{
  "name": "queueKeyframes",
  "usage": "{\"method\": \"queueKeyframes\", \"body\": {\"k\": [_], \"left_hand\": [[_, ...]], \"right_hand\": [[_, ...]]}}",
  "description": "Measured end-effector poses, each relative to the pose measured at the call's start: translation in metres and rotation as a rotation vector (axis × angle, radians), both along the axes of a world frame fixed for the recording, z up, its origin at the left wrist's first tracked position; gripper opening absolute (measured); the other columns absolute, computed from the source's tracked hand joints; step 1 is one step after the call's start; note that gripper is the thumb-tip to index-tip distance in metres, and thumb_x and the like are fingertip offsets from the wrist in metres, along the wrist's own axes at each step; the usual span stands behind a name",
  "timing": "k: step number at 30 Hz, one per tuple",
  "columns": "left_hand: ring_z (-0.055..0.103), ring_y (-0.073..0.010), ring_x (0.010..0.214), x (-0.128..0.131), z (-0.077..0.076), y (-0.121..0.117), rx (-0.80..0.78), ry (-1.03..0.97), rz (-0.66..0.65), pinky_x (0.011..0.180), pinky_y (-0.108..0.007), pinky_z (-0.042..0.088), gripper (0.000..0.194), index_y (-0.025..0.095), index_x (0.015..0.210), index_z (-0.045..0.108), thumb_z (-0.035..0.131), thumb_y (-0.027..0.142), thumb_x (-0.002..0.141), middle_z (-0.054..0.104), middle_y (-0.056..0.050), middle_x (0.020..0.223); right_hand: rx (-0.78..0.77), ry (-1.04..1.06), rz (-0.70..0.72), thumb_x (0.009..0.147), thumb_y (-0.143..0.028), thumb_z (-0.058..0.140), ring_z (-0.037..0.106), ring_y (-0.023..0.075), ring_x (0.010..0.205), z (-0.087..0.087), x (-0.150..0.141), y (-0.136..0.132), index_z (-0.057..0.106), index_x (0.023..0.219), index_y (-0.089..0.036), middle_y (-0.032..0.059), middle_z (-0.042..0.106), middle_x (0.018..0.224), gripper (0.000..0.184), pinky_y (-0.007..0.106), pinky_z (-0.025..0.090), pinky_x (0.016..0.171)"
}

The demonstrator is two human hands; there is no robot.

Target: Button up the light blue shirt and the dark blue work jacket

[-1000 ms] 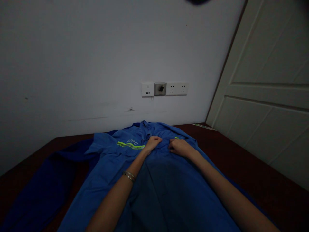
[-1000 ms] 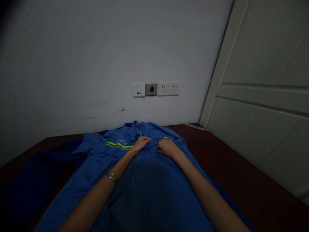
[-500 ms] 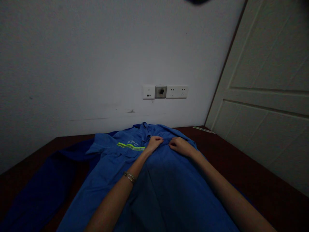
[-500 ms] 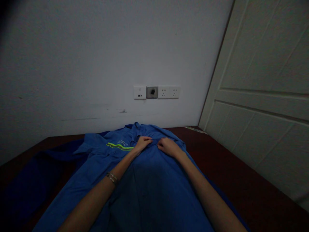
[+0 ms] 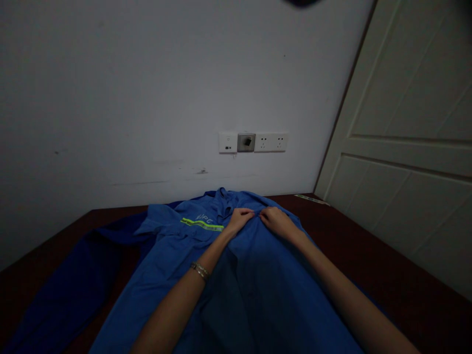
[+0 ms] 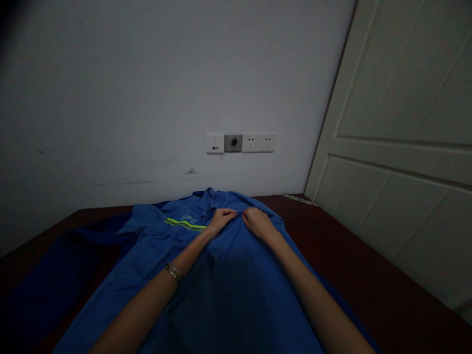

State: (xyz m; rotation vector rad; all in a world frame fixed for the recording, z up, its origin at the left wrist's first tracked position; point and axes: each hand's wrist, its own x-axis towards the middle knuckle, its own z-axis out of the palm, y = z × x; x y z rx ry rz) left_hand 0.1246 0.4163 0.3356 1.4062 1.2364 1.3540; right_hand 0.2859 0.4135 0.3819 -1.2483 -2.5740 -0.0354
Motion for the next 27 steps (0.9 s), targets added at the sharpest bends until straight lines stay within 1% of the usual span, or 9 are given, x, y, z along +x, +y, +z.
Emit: {"method": "queueKeyframes", "body": {"k": [2, 5, 7, 10, 15, 19, 22, 25, 27], "left_hand": [[0.058, -0.0152, 0.072, -0.001, 0.0, 0.0, -0.022, -0.04, -0.016, 0.068, -0.025, 0.044, 0.021, 0.01, 0.074, 0.07, 0.061, 0.027, 0.066, 0.068, -0.005, 0.077], [0.056, -0.0143, 0.064, -0.004, -0.001, 0.002, -0.094, -0.122, -0.065, 0.063, -0.025, 0.043, 0.029, 0.01, 0.073, 0.07, 0.059, 0.037, 0.068, 0.067, -0.004, 0.07], [0.056, -0.0143, 0.063, -0.006, 0.0, 0.003, -0.128, -0.154, -0.093, 0.062, -0.025, 0.043, 0.031, 0.01, 0.074, 0.07, 0.06, 0.038, 0.068, 0.067, -0.003, 0.068], [0.057, -0.0149, 0.066, -0.007, 0.001, 0.003, -0.143, -0.152, -0.112, 0.064, -0.025, 0.043, 0.029, 0.01, 0.074, 0.07, 0.062, 0.036, 0.066, 0.066, -0.003, 0.066], [0.057, -0.0151, 0.067, -0.006, 0.004, 0.004, -0.159, -0.135, -0.135, 0.067, -0.025, 0.043, 0.027, 0.01, 0.077, 0.07, 0.06, 0.033, 0.068, 0.068, -0.004, 0.068], [0.059, -0.015, 0.077, -0.01, 0.007, 0.004, -0.058, -0.096, -0.101, 0.075, -0.025, 0.043, 0.02, 0.012, 0.082, 0.07, 0.058, 0.02, 0.068, 0.069, -0.005, 0.079], [0.059, -0.0136, 0.071, -0.013, 0.008, 0.003, -0.051, -0.109, -0.062, 0.072, -0.024, 0.044, 0.027, 0.011, 0.091, 0.068, 0.061, 0.014, 0.065, 0.069, -0.005, 0.077], [0.059, -0.0128, 0.065, -0.015, 0.006, 0.001, -0.091, -0.183, -0.117, 0.067, -0.024, 0.046, 0.036, 0.009, 0.097, 0.064, 0.066, 0.012, 0.061, 0.068, -0.005, 0.072], [0.059, -0.0118, 0.063, -0.015, 0.004, 0.001, -0.087, -0.204, -0.158, 0.065, -0.023, 0.046, 0.04, 0.008, 0.098, 0.063, 0.067, 0.01, 0.059, 0.067, -0.005, 0.071]], "right_hand": [[0.012, -0.01, -0.02, 0.088, -0.025, 0.036, 0.059, 0.0194, 0.087, -0.001, -0.001, -0.001, 0.063, 0.087, -0.014, 0.0102, 0.065, 0.091, 0.03, 0.025, 0.039, 0.073], [0.033, -0.028, -0.029, 0.088, -0.024, 0.035, 0.06, 0.0204, 0.087, -0.002, -0.003, -0.003, 0.063, 0.087, -0.015, 0.0104, 0.065, 0.091, 0.03, 0.026, 0.04, 0.073], [0.051, -0.04, -0.031, 0.088, -0.024, 0.035, 0.06, 0.0209, 0.087, -0.001, -0.005, -0.005, 0.063, 0.086, -0.015, 0.0108, 0.065, 0.092, 0.029, 0.026, 0.04, 0.072], [0.055, -0.055, -0.036, 0.088, -0.024, 0.035, 0.06, 0.0211, 0.088, -0.001, -0.007, -0.007, 0.062, 0.086, -0.014, 0.0113, 0.065, 0.092, 0.029, 0.026, 0.04, 0.073], [0.041, -0.065, -0.07, 0.089, -0.025, 0.035, 0.059, 0.0199, 0.09, -0.003, -0.009, -0.007, 0.062, 0.09, -0.013, 0.012, 0.064, 0.093, 0.03, 0.026, 0.038, 0.077], [0.06, -0.043, -0.106, 0.09, -0.025, 0.034, 0.059, 0.0192, 0.089, -0.006, -0.013, -0.009, 0.062, 0.091, -0.014, 0.0118, 0.064, 0.093, 0.031, 0.025, 0.038, 0.076], [0.079, -0.021, -0.128, 0.09, -0.025, 0.033, 0.06, 0.0187, 0.087, -0.009, -0.015, -0.012, 0.061, 0.091, -0.015, 0.0111, 0.063, 0.094, 0.03, 0.025, 0.039, 0.072], [0.105, 0.018, -0.131, 0.09, -0.026, 0.033, 0.06, 0.0182, 0.083, -0.014, -0.016, -0.014, 0.061, 0.089, -0.016, 0.0101, 0.063, 0.092, 0.029, 0.025, 0.039, 0.07], [0.11, 0.063, -0.123, 0.09, -0.026, 0.034, 0.06, 0.0179, 0.082, -0.018, -0.015, -0.014, 0.061, 0.088, -0.016, 0.0095, 0.063, 0.091, 0.029, 0.024, 0.04, 0.069]]}}
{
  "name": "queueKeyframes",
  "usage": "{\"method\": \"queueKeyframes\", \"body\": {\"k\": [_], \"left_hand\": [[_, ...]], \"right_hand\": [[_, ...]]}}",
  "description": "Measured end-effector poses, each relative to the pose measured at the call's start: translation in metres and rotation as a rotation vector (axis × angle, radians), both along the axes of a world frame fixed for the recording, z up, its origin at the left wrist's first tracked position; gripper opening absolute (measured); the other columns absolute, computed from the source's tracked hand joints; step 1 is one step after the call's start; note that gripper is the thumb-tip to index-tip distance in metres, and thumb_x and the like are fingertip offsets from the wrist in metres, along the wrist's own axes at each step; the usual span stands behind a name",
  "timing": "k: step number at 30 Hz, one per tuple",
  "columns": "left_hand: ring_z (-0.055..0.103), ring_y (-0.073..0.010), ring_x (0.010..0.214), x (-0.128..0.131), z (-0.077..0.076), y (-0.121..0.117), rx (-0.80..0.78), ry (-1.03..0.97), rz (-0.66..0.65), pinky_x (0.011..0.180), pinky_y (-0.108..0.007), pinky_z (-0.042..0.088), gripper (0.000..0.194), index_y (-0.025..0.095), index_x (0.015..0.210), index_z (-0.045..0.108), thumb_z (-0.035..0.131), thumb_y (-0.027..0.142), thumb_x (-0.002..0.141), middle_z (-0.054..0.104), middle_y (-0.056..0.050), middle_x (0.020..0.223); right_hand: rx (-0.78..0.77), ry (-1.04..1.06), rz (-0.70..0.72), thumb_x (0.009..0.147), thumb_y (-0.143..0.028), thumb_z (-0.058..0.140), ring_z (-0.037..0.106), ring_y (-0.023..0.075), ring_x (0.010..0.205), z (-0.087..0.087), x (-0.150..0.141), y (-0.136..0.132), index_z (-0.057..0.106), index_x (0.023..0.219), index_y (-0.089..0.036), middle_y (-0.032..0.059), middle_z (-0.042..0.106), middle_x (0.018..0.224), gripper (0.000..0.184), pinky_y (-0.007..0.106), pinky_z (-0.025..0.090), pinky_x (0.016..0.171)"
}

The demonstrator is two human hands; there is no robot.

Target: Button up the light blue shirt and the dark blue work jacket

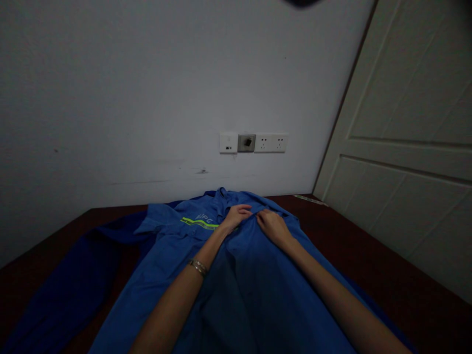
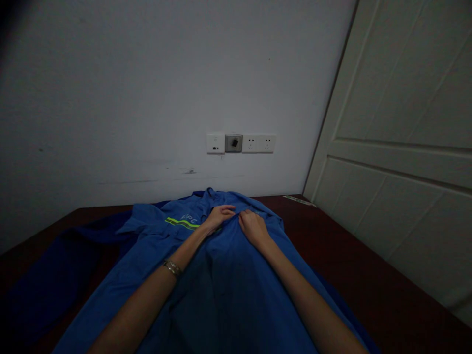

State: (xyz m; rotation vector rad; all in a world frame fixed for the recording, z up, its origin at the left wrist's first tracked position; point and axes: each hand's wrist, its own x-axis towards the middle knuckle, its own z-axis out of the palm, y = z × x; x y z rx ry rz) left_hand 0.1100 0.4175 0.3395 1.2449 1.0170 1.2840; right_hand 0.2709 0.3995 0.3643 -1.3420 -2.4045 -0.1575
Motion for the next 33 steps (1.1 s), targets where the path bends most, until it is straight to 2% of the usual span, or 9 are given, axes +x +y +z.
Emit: {"method": "queueKeyframes", "body": {"k": [5, 10, 16, 19, 22, 26, 33], "left_hand": [[0.058, -0.0096, 0.061, 0.003, -0.002, 0.003, 0.071, 0.082, -0.022, 0.064, -0.02, 0.045, 0.037, 0.008, 0.094, 0.062, 0.066, 0.004, 0.057, 0.066, -0.003, 0.068], [0.06, -0.0107, 0.064, 0.008, -0.003, 0.005, 0.173, 0.209, -0.075, 0.066, -0.021, 0.046, 0.033, 0.009, 0.094, 0.061, 0.063, 0.004, 0.061, 0.066, -0.002, 0.068], [0.061, -0.0109, 0.067, 0.013, -0.003, 0.003, 0.257, 0.307, -0.126, 0.069, -0.022, 0.046, 0.033, 0.01, 0.095, 0.059, 0.062, 0.004, 0.063, 0.065, -0.002, 0.07], [0.061, -0.0106, 0.066, 0.014, -0.002, 0.002, 0.284, 0.332, -0.144, 0.069, -0.022, 0.047, 0.031, 0.01, 0.094, 0.06, 0.062, 0.006, 0.063, 0.065, -0.001, 0.069], [0.06, -0.0103, 0.065, 0.013, -0.002, 0.001, 0.294, 0.357, -0.158, 0.068, -0.022, 0.047, 0.029, 0.01, 0.091, 0.06, 0.063, 0.007, 0.063, 0.064, -0.001, 0.068], [0.06, -0.0103, 0.065, 0.014, -0.004, 0.002, 0.307, 0.37, -0.154, 0.068, -0.022, 0.047, 0.026, 0.01, 0.089, 0.06, 0.063, 0.007, 0.063, 0.064, -0.001, 0.069], [0.061, -0.0115, 0.068, 0.016, -0.002, -0.002, 0.341, 0.425, -0.149, 0.071, -0.023, 0.047, 0.027, 0.01, 0.09, 0.061, 0.06, 0.006, 0.063, 0.065, -0.001, 0.071]], "right_hand": [[-0.005, 0.212, 0.083, 0.087, -0.022, 0.04, 0.06, 0.0173, 0.083, -0.014, 0.007, 0.004, 0.064, 0.088, -0.016, 0.0082, 0.065, 0.089, 0.025, 0.024, 0.041, 0.073], [-0.087, 0.536, 0.128, 0.081, -0.021, 0.045, 0.062, 0.0188, 0.079, -0.026, 0.012, 0.0, 0.067, 0.083, -0.014, 0.0087, 0.068, 0.086, 0.023, 0.028, 0.044, 0.074], [-0.451, 1.047, 0.011, 0.068, -0.024, 0.059, 0.059, 0.0149, 0.052, -0.034, 0.01, -0.005, 0.066, 0.072, -0.013, 0.0028, 0.066, 0.062, 0.013, 0.026, 0.047, 0.054], [-0.647, 1.305, -0.052, 0.059, -0.018, 0.065, 0.059, 0.0132, 0.05, -0.035, 0.008, -0.005, 0.064, 0.062, -0.014, 0.0002, 0.063, 0.054, 0.005, 0.024, 0.049, 0.054], [-0.816, 1.483, -0.075, 0.058, -0.014, 0.067, 0.061, 0.0128, 0.052, -0.033, 0.009, -0.005, 0.062, 0.058, -0.014, 0.0008, 0.064, 0.054, 0.005, 0.023, 0.052, 0.058], [-0.965, 1.609, -0.077, 0.065, -0.023, 0.066, 0.063, 0.0143, 0.055, -0.029, 0.011, -0.006, 0.062, 0.066, -0.015, 0.0036, 0.067, 0.059, 0.009, 0.023, 0.055, 0.058], [-0.966, 1.595, -0.109, 0.06, -0.021, 0.074, 0.064, 0.0144, 0.053, -0.034, 0.01, -0.002, 0.057, 0.059, -0.014, 0.0043, 0.065, 0.055, 0.019, 0.022, 0.056, 0.057]]}}
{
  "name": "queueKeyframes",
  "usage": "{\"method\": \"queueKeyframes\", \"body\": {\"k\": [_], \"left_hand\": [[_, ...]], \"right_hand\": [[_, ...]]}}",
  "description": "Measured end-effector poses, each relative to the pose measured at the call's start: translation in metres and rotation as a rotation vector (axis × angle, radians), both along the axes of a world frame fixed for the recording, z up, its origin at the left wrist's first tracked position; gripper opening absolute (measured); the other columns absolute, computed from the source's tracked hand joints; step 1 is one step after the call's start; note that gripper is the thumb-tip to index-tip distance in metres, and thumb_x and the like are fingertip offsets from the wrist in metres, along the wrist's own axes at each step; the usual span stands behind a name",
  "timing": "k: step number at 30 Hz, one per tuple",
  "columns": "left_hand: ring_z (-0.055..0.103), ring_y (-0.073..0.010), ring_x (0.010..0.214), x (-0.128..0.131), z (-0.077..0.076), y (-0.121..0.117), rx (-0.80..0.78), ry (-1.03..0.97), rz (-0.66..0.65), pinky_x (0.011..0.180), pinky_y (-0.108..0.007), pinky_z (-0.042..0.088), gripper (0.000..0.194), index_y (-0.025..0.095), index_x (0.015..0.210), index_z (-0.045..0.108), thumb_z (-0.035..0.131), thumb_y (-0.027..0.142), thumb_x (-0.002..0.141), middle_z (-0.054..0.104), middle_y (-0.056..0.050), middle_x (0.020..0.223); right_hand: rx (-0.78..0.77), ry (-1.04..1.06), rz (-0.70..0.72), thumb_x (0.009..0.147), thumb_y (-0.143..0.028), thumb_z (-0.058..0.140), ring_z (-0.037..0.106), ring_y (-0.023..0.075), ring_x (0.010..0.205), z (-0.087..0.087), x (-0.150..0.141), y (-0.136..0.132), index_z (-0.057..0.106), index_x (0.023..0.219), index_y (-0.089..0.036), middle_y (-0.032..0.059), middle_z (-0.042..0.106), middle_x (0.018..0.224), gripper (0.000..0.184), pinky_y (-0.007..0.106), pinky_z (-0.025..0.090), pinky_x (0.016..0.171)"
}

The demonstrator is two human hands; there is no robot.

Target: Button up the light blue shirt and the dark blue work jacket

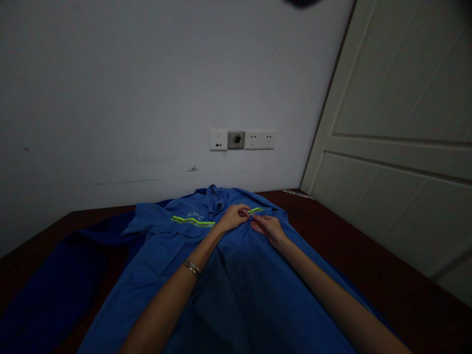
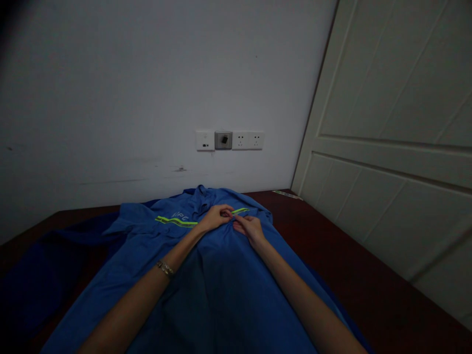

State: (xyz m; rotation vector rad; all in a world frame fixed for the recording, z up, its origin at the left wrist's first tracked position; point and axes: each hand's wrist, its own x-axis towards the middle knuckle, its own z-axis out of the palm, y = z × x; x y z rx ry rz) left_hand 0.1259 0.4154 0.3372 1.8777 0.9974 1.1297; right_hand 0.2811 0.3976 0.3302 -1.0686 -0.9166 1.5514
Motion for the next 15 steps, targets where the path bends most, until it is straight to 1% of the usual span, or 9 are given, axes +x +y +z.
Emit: {"method": "queueKeyframes", "body": {"k": [5, 8, 11, 13, 15], "left_hand": [[0.061, -0.0123, 0.07, 0.0, 0.001, -0.002, 0.024, 0.043, 0.035, 0.072, -0.023, 0.047, 0.031, 0.011, 0.092, 0.063, 0.058, 0.006, 0.062, 0.066, -0.002, 0.074], [0.06, -0.0127, 0.07, 0.0, 0.001, -0.002, 0.049, 0.088, 0.06, 0.069, -0.023, 0.047, 0.023, 0.012, 0.085, 0.066, 0.057, 0.009, 0.064, 0.067, -0.002, 0.074], [0.06, -0.0138, 0.071, -0.001, 0.002, -0.006, 0.049, 0.134, 0.073, 0.07, -0.023, 0.046, 0.014, 0.013, 0.076, 0.069, 0.057, 0.016, 0.068, 0.068, -0.003, 0.074], [0.061, -0.0151, 0.075, -0.002, 0.003, -0.01, 0.014, 0.13, 0.047, 0.073, -0.023, 0.046, 0.017, 0.013, 0.079, 0.07, 0.061, 0.022, 0.068, 0.068, -0.004, 0.079], [0.061, -0.0161, 0.078, -0.003, 0.003, -0.013, -0.034, 0.111, 0.032, 0.075, -0.024, 0.046, 0.024, 0.013, 0.085, 0.07, 0.065, 0.024, 0.064, 0.069, -0.005, 0.083]], "right_hand": [[0.038, 0.005, 0.003, 0.058, -0.015, 0.073, 0.064, 0.0146, 0.053, -0.005, 0.0, 0.003, 0.054, 0.054, -0.016, 0.0023, 0.064, 0.053, 0.019, 0.024, 0.057, 0.059], [0.057, -0.01, -0.018, 0.059, -0.013, 0.071, 0.064, 0.0152, 0.055, -0.008, 0.0, 0.005, 0.054, 0.052, -0.017, 0.002, 0.063, 0.053, 0.019, 0.025, 0.057, 0.062], [0.083, -0.033, -0.016, 0.061, -0.014, 0.069, 0.065, 0.0163, 0.058, -0.008, 0.0, 0.006, 0.056, 0.054, -0.016, 0.0037, 0.064, 0.056, 0.015, 0.027, 0.057, 0.064], [0.109, -0.067, 0.016, 0.064, -0.017, 0.067, 0.065, 0.0167, 0.061, -0.007, 0.001, 0.007, 0.059, 0.056, -0.015, 0.0053, 0.066, 0.06, 0.011, 0.028, 0.057, 0.066], [0.138, -0.092, 0.044, 0.064, -0.017, 0.064, 0.065, 0.0169, 0.064, -0.005, 0.001, 0.007, 0.061, 0.058, -0.014, 0.0055, 0.067, 0.062, 0.008, 0.029, 0.056, 0.068]]}}
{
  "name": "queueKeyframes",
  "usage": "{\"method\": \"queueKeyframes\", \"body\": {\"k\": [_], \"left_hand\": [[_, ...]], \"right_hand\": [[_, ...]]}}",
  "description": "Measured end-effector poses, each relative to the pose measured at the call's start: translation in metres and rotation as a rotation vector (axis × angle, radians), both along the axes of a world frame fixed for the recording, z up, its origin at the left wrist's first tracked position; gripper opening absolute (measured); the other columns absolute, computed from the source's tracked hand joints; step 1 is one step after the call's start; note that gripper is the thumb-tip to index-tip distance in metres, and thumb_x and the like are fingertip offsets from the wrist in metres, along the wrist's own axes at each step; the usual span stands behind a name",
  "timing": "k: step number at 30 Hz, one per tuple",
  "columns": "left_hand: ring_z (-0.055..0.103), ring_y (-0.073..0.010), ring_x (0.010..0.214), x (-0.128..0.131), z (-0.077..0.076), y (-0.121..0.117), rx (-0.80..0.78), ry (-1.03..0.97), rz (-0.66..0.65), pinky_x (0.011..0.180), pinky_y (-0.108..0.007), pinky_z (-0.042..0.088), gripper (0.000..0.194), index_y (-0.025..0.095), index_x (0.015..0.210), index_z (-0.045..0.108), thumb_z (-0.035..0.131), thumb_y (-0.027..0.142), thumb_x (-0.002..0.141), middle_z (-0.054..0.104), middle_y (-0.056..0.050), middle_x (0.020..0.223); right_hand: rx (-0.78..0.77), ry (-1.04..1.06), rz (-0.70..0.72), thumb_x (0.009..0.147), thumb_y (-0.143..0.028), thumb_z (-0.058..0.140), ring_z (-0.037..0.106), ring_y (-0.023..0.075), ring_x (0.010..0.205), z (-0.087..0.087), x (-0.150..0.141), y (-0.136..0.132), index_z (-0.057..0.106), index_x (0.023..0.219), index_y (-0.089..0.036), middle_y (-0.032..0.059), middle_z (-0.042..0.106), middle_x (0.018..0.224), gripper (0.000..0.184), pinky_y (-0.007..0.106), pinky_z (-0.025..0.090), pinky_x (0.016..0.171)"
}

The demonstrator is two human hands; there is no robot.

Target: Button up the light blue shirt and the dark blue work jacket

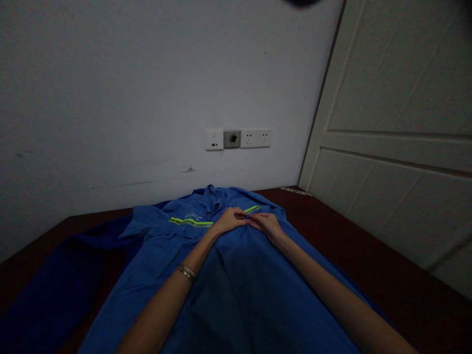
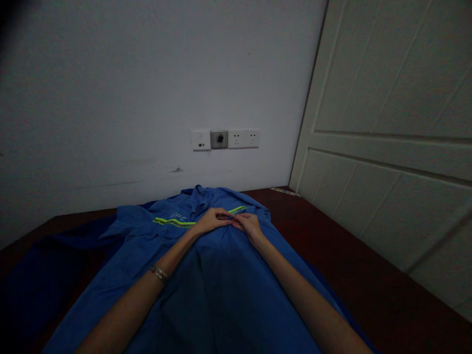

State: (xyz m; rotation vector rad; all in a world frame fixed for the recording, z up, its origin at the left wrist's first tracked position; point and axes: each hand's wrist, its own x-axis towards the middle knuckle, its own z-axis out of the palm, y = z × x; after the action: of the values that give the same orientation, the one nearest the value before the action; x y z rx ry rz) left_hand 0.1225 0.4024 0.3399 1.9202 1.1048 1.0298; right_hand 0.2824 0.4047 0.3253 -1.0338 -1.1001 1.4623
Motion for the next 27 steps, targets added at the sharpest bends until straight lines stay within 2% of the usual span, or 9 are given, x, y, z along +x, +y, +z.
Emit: {"method": "queueKeyframes", "body": {"k": [2, 4, 7, 9, 12, 19, 27], "left_hand": [[0.061, -0.0162, 0.076, -0.001, -0.003, 0.0, -0.039, -0.018, 0.051, 0.074, -0.025, 0.046, 0.026, 0.013, 0.087, 0.07, 0.064, 0.021, 0.062, 0.069, -0.004, 0.082], [0.06, -0.0157, 0.073, -0.001, -0.006, 0.001, -0.068, -0.033, 0.131, 0.072, -0.025, 0.046, 0.022, 0.013, 0.083, 0.07, 0.06, 0.018, 0.065, 0.069, -0.003, 0.078], [0.06, -0.0153, 0.07, 0.001, -0.013, 0.005, -0.121, -0.103, 0.207, 0.067, -0.024, 0.045, 0.018, 0.014, 0.077, 0.071, 0.057, 0.02, 0.068, 0.07, -0.002, 0.074], [0.059, -0.0156, 0.07, 0.004, -0.016, 0.006, -0.161, -0.185, 0.265, 0.066, -0.024, 0.045, 0.018, 0.014, 0.076, 0.071, 0.059, 0.023, 0.067, 0.07, -0.002, 0.074], [0.06, -0.0163, 0.075, 0.008, -0.017, 0.005, -0.21, -0.308, 0.351, 0.069, -0.024, 0.045, 0.018, 0.013, 0.078, 0.071, 0.062, 0.022, 0.065, 0.07, -0.004, 0.079], [0.061, -0.0172, 0.08, 0.011, -0.015, 0.003, -0.209, -0.419, 0.39, 0.076, -0.027, 0.045, 0.015, 0.014, 0.076, 0.071, 0.064, 0.019, 0.065, 0.07, -0.005, 0.083], [0.061, -0.0168, 0.076, 0.014, -0.011, -0.001, -0.242, -0.5, 0.405, 0.073, -0.026, 0.046, 0.011, 0.013, 0.072, 0.071, 0.065, 0.018, 0.064, 0.07, -0.006, 0.079]], "right_hand": [[0.013, -0.017, 0.01, 0.061, -0.013, 0.064, 0.065, 0.0166, 0.063, 0.001, 0.0, 0.0, 0.062, 0.059, -0.014, 0.0042, 0.067, 0.061, 0.003, 0.029, 0.055, 0.068], [0.057, -0.081, 0.012, 0.057, -0.011, 0.065, 0.064, 0.0159, 0.059, 0.001, 0.0, 0.0, 0.064, 0.063, -0.014, 0.0026, 0.066, 0.059, 0.007, 0.028, 0.054, 0.065], [0.229, -0.245, -0.004, 0.056, -0.015, 0.066, 0.062, 0.0152, 0.059, -0.002, -0.001, 0.001, 0.065, 0.071, -0.013, 0.002, 0.066, 0.061, 0.015, 0.027, 0.052, 0.063], [0.35, -0.338, -0.023, 0.058, -0.019, 0.065, 0.062, 0.015, 0.061, -0.005, -0.001, 0.001, 0.066, 0.075, -0.013, 0.0024, 0.067, 0.065, 0.018, 0.027, 0.05, 0.063], [0.449, -0.441, -0.045, 0.064, -0.024, 0.061, 0.061, 0.0149, 0.06, -0.005, -0.002, -0.002, 0.066, 0.079, -0.013, 0.0034, 0.067, 0.068, 0.018, 0.027, 0.049, 0.062], [0.824, -0.661, -0.144, 0.074, -0.024, 0.055, 0.059, 0.0174, 0.077, 0.004, 0.0, -0.01, 0.066, 0.074, -0.017, 0.0064, 0.066, 0.081, 0.013, 0.03, 0.045, 0.075], [0.788, -0.74, -0.159, 0.078, -0.027, 0.052, 0.059, 0.0174, 0.071, -0.004, 0.0, -0.006, 0.065, 0.078, -0.017, 0.0058, 0.066, 0.078, 0.017, 0.03, 0.045, 0.07]]}}
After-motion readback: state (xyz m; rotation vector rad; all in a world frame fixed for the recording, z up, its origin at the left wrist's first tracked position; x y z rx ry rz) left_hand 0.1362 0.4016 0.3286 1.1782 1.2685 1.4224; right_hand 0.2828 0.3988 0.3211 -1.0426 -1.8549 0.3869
